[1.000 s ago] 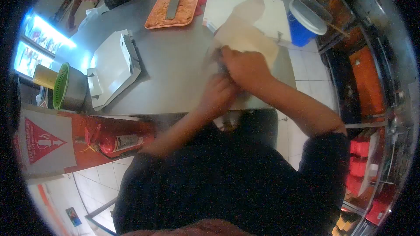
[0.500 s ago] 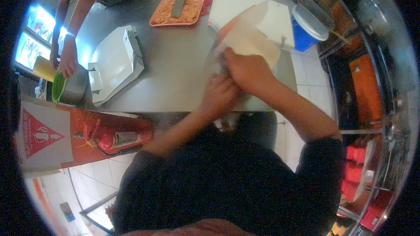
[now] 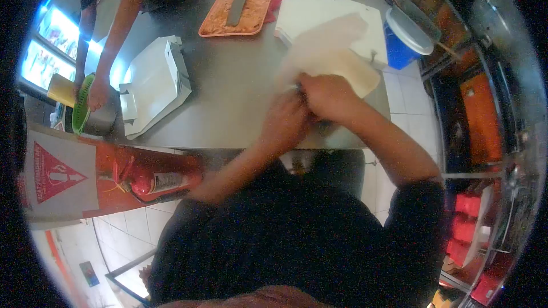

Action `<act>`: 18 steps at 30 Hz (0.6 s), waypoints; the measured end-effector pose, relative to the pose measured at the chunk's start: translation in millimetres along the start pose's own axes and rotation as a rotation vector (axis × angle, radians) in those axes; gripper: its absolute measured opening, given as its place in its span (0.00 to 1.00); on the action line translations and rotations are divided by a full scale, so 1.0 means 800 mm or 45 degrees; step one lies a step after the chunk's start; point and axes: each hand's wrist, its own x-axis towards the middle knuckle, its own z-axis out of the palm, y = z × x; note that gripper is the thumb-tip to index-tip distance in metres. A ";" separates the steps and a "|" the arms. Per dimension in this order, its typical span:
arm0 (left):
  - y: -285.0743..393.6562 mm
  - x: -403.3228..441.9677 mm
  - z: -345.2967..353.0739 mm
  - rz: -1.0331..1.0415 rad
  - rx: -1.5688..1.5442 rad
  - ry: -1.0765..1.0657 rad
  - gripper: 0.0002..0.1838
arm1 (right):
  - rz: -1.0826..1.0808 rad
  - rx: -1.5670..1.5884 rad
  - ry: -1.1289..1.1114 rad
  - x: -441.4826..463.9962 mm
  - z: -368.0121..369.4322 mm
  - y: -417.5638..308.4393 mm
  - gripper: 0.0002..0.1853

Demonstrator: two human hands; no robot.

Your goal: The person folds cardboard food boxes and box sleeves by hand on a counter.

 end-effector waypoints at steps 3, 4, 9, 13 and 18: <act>0.000 -0.002 0.001 0.003 -0.074 0.018 0.18 | -0.038 0.135 -0.139 0.006 -0.006 0.022 0.18; 0.000 -0.002 -0.003 0.009 -0.087 0.007 0.19 | -0.045 0.176 -0.183 0.007 -0.012 0.029 0.19; -0.006 -0.004 -0.021 -0.280 -0.300 -0.077 0.21 | 0.261 0.374 0.457 -0.009 -0.052 0.104 0.19; -0.008 0.030 -0.038 -0.195 -0.230 -0.013 0.21 | 0.282 0.833 0.529 -0.016 -0.012 0.149 0.19; -0.032 0.033 -0.035 -0.012 -0.033 -0.254 0.19 | 0.259 0.848 0.591 -0.021 0.011 0.166 0.18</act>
